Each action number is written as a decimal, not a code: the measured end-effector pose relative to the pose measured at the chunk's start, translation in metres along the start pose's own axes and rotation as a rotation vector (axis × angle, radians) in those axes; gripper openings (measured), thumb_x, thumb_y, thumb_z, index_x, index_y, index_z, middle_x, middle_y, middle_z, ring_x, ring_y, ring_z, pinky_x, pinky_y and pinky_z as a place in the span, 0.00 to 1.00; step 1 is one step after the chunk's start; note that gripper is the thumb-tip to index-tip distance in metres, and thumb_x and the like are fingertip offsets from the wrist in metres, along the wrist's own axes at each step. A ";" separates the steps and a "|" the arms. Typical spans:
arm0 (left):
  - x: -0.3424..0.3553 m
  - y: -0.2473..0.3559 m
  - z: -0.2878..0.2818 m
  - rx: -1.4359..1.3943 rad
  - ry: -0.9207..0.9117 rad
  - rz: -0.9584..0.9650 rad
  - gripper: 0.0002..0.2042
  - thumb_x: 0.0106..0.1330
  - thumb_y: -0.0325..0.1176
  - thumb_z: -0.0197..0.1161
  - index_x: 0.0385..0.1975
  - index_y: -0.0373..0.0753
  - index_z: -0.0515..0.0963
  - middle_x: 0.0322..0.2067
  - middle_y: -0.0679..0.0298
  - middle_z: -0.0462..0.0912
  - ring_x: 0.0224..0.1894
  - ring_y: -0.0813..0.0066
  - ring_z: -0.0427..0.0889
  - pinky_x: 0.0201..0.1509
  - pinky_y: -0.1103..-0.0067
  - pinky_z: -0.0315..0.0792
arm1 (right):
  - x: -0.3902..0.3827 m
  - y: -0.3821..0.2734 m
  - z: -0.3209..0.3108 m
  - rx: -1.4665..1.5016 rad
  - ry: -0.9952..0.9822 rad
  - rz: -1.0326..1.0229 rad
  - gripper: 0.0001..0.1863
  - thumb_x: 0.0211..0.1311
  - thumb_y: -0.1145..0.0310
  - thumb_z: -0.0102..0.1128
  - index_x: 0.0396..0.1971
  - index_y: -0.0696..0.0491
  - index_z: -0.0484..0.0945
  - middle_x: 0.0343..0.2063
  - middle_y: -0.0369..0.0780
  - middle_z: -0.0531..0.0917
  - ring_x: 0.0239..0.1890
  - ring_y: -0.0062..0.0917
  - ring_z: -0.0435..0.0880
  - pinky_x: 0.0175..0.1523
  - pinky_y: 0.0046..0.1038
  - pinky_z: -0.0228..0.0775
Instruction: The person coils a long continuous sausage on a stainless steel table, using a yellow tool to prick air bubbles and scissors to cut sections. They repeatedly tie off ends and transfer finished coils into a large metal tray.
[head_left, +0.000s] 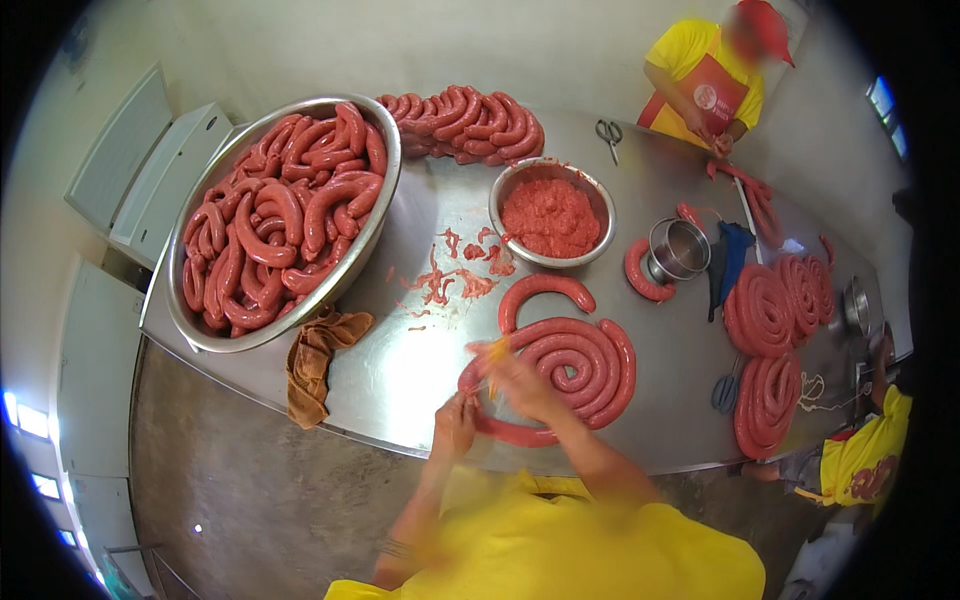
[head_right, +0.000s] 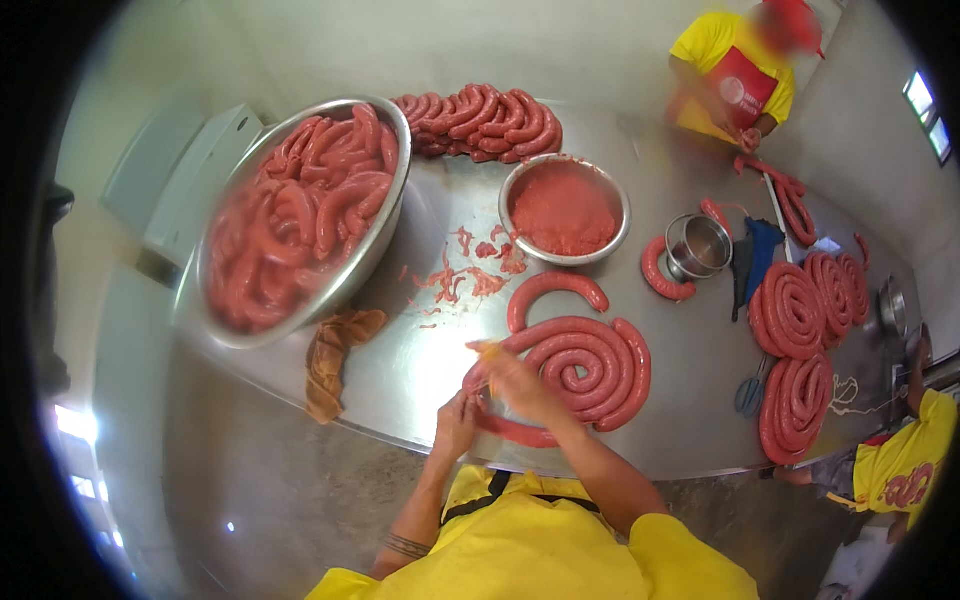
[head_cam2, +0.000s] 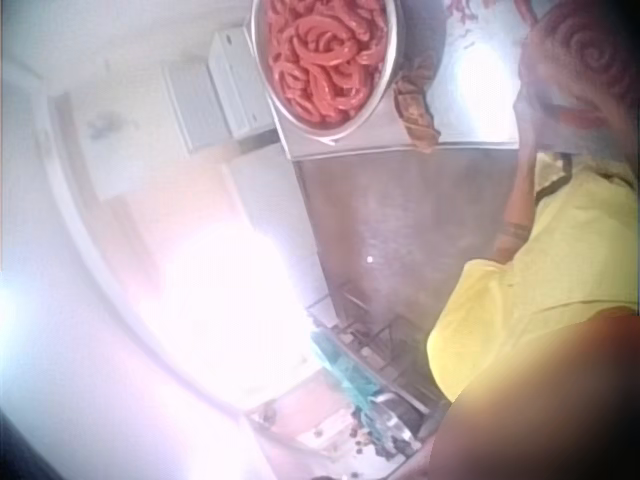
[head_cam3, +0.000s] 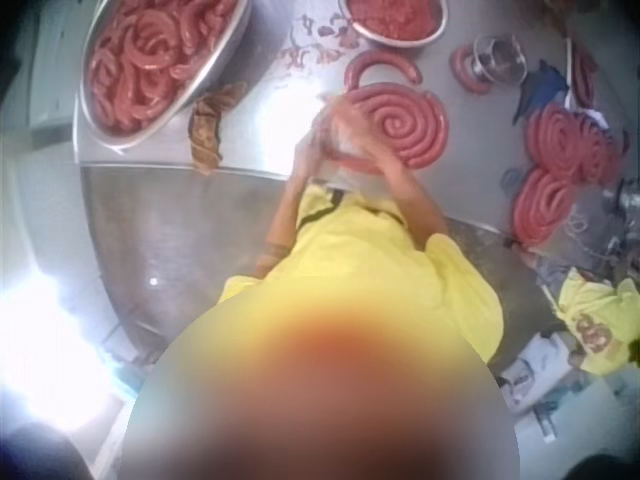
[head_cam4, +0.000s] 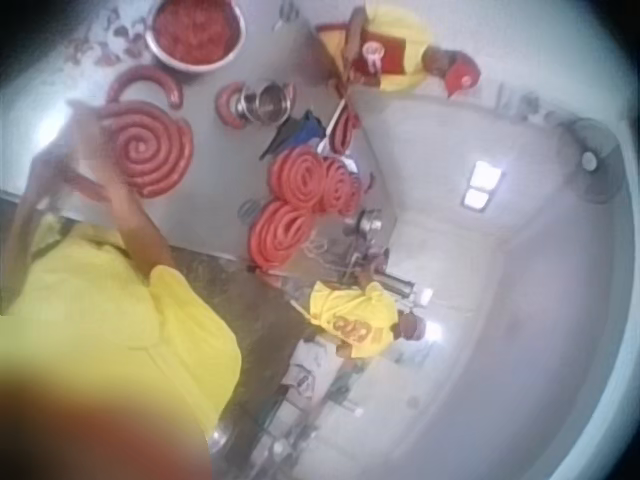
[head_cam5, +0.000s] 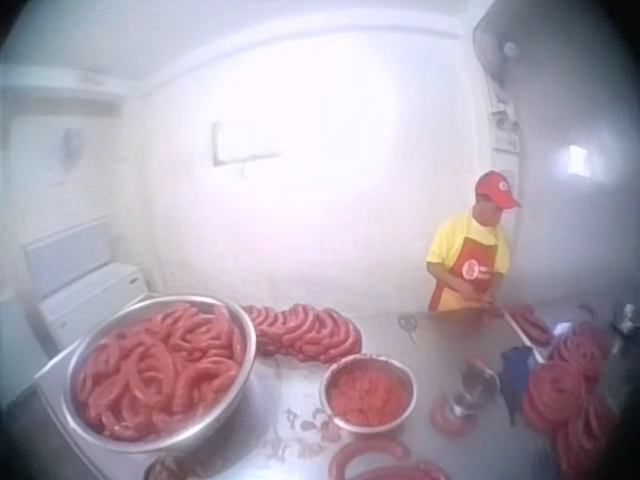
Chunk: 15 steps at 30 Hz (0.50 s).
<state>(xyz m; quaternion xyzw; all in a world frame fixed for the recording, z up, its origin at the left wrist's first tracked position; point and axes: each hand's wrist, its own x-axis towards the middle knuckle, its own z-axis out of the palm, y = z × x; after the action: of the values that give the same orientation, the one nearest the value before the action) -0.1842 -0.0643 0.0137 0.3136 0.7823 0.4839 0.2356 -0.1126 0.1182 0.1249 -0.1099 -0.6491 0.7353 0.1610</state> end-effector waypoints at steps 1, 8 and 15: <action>0.000 0.001 0.003 -0.025 -0.054 0.044 0.08 0.74 0.28 0.52 0.42 0.31 0.78 0.29 0.53 0.82 0.32 0.62 0.84 0.39 0.69 0.77 | 0.001 -0.010 -0.014 0.454 0.214 -0.019 0.06 0.75 0.67 0.51 0.38 0.53 0.73 0.33 0.38 0.76 0.35 0.28 0.76 0.42 0.32 0.71; 0.010 -0.004 0.015 0.188 -0.117 0.237 0.06 0.73 0.29 0.53 0.38 0.34 0.76 0.24 0.52 0.80 0.27 0.56 0.83 0.33 0.66 0.75 | -0.038 -0.018 -0.127 0.421 0.452 -0.274 0.13 0.78 0.61 0.49 0.32 0.49 0.71 0.20 0.31 0.74 0.20 0.17 0.71 0.29 0.25 0.69; 0.006 -0.062 0.001 -1.552 -0.025 -0.840 0.11 0.79 0.35 0.47 0.46 0.37 0.75 0.39 0.62 0.85 0.43 0.64 0.83 0.53 0.65 0.78 | -0.170 -0.007 -0.140 -0.270 -0.116 0.727 0.10 0.78 0.65 0.47 0.52 0.52 0.69 0.30 0.35 0.78 0.25 0.12 0.70 0.30 0.18 0.64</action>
<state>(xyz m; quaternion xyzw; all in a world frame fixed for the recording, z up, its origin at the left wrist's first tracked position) -0.2035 -0.0803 -0.0435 -0.2430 0.2813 0.7487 0.5490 0.0971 0.1834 0.1048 -0.3111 -0.6670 0.6572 -0.1627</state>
